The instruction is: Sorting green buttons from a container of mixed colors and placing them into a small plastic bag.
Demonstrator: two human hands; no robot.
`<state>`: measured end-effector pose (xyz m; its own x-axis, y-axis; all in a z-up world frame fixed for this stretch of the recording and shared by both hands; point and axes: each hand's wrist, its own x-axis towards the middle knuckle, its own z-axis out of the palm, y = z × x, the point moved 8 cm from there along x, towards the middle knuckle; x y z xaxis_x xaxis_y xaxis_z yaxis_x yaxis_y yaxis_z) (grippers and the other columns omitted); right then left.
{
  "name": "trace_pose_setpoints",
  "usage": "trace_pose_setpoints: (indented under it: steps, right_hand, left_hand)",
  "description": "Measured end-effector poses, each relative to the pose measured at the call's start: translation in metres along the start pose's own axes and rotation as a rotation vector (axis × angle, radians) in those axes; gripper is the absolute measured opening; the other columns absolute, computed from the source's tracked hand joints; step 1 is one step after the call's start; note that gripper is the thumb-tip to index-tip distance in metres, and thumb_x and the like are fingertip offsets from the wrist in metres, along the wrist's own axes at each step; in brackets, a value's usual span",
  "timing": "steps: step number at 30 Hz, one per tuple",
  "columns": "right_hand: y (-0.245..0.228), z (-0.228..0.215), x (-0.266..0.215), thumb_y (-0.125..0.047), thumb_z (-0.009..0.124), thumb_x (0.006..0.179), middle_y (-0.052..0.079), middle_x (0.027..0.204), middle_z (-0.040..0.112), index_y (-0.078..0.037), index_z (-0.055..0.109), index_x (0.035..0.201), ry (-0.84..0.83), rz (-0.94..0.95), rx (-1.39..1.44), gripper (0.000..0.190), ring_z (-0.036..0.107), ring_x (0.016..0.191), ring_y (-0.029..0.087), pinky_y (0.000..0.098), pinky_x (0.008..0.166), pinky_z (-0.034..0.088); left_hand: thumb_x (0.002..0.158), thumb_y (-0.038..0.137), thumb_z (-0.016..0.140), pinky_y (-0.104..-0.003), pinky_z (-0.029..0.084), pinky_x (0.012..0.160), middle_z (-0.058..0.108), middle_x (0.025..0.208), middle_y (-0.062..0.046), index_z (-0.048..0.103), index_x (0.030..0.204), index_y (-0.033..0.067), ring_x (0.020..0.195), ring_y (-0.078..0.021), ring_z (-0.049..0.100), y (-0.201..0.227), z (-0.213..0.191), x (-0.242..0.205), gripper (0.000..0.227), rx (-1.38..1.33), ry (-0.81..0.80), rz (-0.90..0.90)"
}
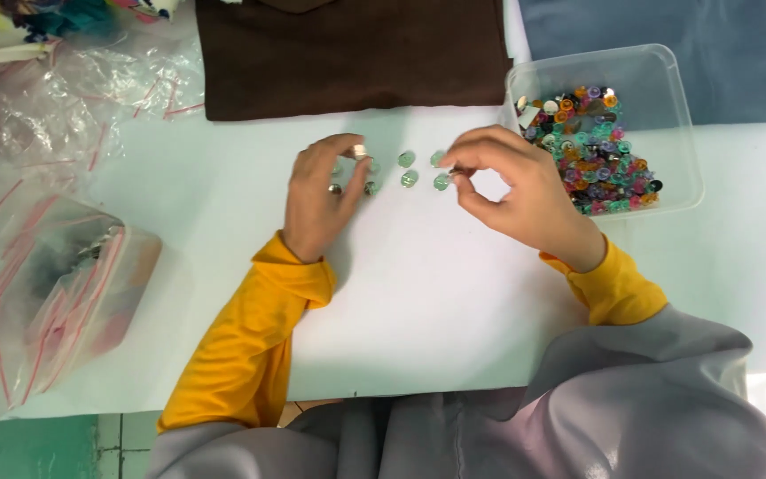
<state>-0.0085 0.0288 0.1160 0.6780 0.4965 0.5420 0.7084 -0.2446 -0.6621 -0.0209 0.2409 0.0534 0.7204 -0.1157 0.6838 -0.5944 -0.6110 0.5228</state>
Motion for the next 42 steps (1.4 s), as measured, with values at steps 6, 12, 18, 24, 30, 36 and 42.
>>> trace_pose_setpoints:
  steps: [6,12,18,24,30,36,42]
  right_hand:
    - [0.018,0.084,0.052,0.015,0.068,0.09,0.016,0.098,0.065,0.006,0.067,0.097,-0.149,0.126,0.278,0.012,0.076,0.085,0.033,0.0385,0.08,0.063]
    - [0.021,0.154,0.087,0.007,0.066,0.09,0.026,0.09,0.071,0.006,0.072,0.092,-0.476,0.179,-0.009,0.006,0.071,0.092,0.045,0.0545,0.087,0.053]
    - [0.044,0.181,0.089,-0.008,0.065,0.095,0.01,0.087,0.077,-0.008,0.074,0.093,-0.603,0.217,-0.247,0.009,0.073,0.092,0.034,0.0517,0.096,0.046]
    - [0.082,0.211,0.076,-0.011,0.066,0.096,0.005,0.088,0.076,-0.013,0.073,0.094,-0.595,0.229,-0.343,0.008,0.068,0.095,0.026,0.0554,0.107,0.035]
    - [0.083,0.217,0.073,-0.014,0.066,0.099,0.003,0.089,0.075,-0.016,0.075,0.1,-0.59,0.195,-0.369,0.01,0.067,0.095,0.023,0.0569,0.108,0.034]
    - [0.087,0.218,0.071,-0.017,0.063,0.103,0.002,0.095,0.072,-0.016,0.072,0.109,-0.516,0.13,-0.422,0.011,0.066,0.1,0.024,0.0588,0.109,0.034]
    - [0.054,0.219,0.082,-0.014,0.06,0.104,0.005,0.115,0.067,-0.013,0.071,0.113,-0.425,0.05,-0.381,0.014,0.062,0.11,0.027,0.0507,0.101,0.046]
  left_hand:
    - [0.095,-0.008,0.069,-0.041,0.057,0.087,0.069,0.103,-0.017,0.062,0.121,-0.003,0.094,-0.0311,0.072,-0.073,-0.069,-0.038,0.027,-0.02,-0.032,-0.306]
    - [0.087,-0.005,0.078,-0.042,0.06,0.083,0.067,0.109,-0.016,0.071,0.108,0.0005,0.09,-0.0314,0.075,-0.087,-0.073,-0.057,0.023,-0.081,-0.083,-0.366]
    - [0.084,0.008,0.085,-0.038,0.05,0.094,0.072,0.09,-0.004,0.074,0.113,0.0131,0.086,-0.0226,0.072,-0.084,-0.05,-0.064,0.031,0.076,-0.154,-0.333]
    - [0.084,0.014,0.086,-0.038,0.047,0.093,0.073,0.086,0.0,0.075,0.101,0.0162,0.083,-0.0204,0.069,-0.096,-0.044,-0.072,0.02,0.067,-0.125,-0.378]
    - [0.085,0.014,0.086,-0.041,0.047,0.094,0.073,0.087,-0.004,0.076,0.101,0.0136,0.085,-0.0249,0.069,-0.088,-0.046,-0.068,0.019,0.072,-0.142,-0.366]
    - [0.085,0.017,0.086,-0.042,0.046,0.094,0.072,0.089,-0.004,0.076,0.104,0.014,0.086,-0.0242,0.068,-0.086,-0.047,-0.071,0.022,0.07,-0.123,-0.36]
    - [0.085,0.017,0.081,-0.046,0.046,0.097,0.071,0.1,-0.006,0.074,0.107,0.0138,0.095,-0.0275,0.068,-0.079,-0.065,-0.064,0.023,0.092,-0.135,-0.367]
